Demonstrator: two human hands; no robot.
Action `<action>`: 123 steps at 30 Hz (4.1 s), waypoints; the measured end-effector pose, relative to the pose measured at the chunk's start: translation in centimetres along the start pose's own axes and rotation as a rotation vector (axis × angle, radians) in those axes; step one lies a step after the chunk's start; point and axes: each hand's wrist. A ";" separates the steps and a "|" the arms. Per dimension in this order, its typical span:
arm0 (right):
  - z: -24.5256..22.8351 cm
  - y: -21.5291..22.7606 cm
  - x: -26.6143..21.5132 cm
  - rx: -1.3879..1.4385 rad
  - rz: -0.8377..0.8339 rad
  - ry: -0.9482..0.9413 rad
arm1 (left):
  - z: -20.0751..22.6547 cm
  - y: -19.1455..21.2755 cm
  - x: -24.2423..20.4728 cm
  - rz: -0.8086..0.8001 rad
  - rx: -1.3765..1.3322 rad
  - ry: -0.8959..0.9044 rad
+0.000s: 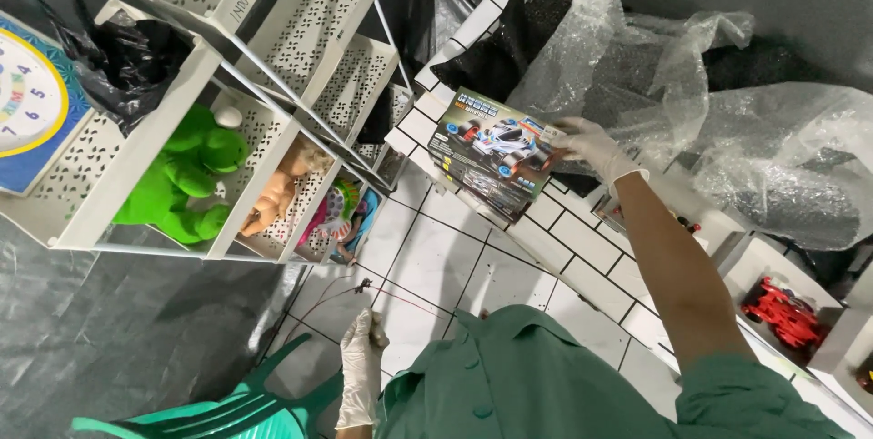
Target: The person picks up a toy car box from a table, walks to a shelving unit, and places it on a shelf. They return to the table, open another toy car box, and begin assembling the red and black plastic parts on a green cutting mat.
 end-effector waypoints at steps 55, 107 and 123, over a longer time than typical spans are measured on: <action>6.8 -1.7 -7.4 0.367 0.547 0.147 | 3.8 1.8 -3.5 -0.044 -0.044 0.020; 1.9 -64.6 -45.6 0.514 -1.746 -0.661 | 17.2 20.8 -25.4 0.398 0.074 -0.356; 4.9 -66.9 -45.7 0.639 -2.130 -1.223 | 14.9 21.1 -22.6 0.711 -0.020 -0.564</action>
Point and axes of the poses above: each hand's wrist, its own x-axis towards the middle knuckle, its own y-axis out of the back of the hand, z = x × y, and after that the axes turned 5 degrees about x, right-handed
